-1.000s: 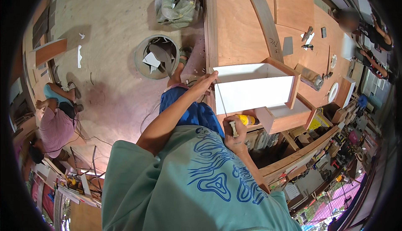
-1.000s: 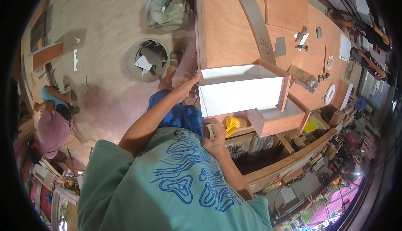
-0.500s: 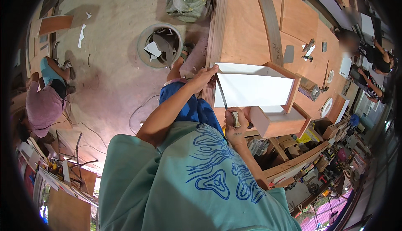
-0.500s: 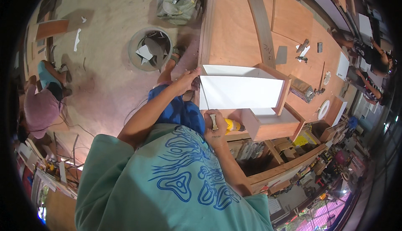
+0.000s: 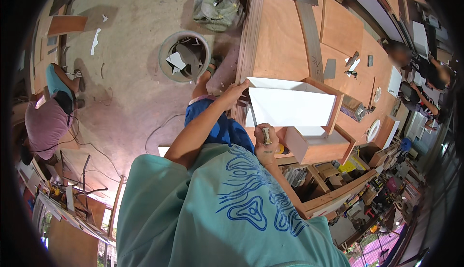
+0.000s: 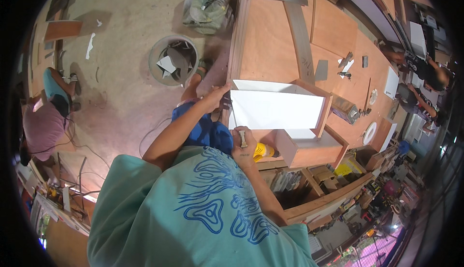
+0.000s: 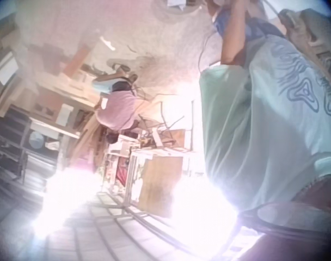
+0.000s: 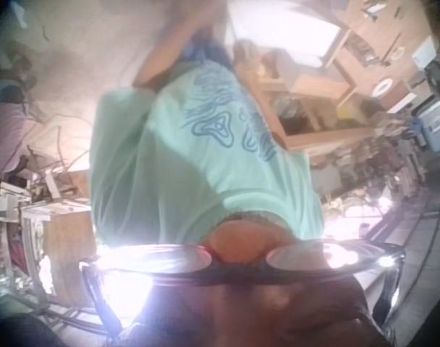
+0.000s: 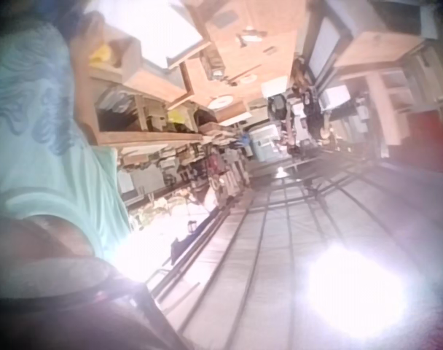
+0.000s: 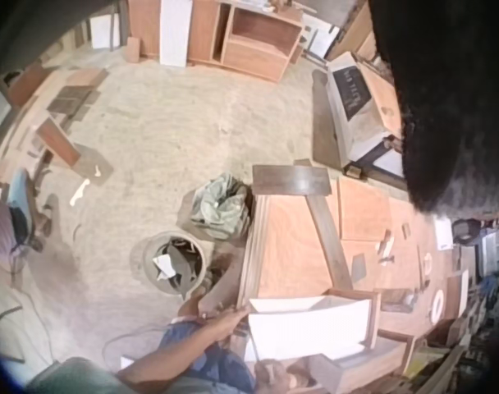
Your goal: The person wipes a white rectangular board with a cloth, then uses a metal scraper to remove excess material from the edges. They continue to wipe the surface and edges with the cloth, handling the board and tools on a workbench.
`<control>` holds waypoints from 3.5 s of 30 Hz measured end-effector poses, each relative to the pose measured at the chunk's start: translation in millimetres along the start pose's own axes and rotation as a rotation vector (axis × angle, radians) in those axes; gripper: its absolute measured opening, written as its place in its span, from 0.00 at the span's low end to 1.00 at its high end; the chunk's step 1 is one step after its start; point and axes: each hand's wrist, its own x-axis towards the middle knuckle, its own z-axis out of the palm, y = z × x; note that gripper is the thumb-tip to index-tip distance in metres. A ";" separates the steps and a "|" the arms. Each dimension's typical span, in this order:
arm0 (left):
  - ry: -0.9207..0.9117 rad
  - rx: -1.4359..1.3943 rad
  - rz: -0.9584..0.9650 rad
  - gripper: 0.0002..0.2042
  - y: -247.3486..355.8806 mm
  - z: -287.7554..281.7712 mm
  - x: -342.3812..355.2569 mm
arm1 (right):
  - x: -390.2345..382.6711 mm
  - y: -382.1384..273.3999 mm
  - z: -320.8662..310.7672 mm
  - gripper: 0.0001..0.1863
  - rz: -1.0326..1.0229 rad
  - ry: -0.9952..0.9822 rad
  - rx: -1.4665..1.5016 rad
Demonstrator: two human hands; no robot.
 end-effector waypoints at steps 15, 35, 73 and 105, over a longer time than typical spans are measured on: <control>0.048 0.043 0.001 0.29 14.5 -10.8 17.8 | 21.7 21.5 16.8 0.03 -0.043 -0.032 -0.003; 0.106 -0.221 0.038 0.20 -23.2 21.7 -26.1 | -24.1 10.8 -17.4 0.07 0.064 0.016 0.098; -0.319 -0.641 0.030 0.11 -70.3 17.5 -120.5 | -33.5 -66.5 -138.2 0.37 0.233 -0.228 0.434; 0.354 0.460 0.099 0.11 -4.6 22.5 -25.5 | -13.4 -48.5 -60.2 0.23 0.018 -0.306 -0.541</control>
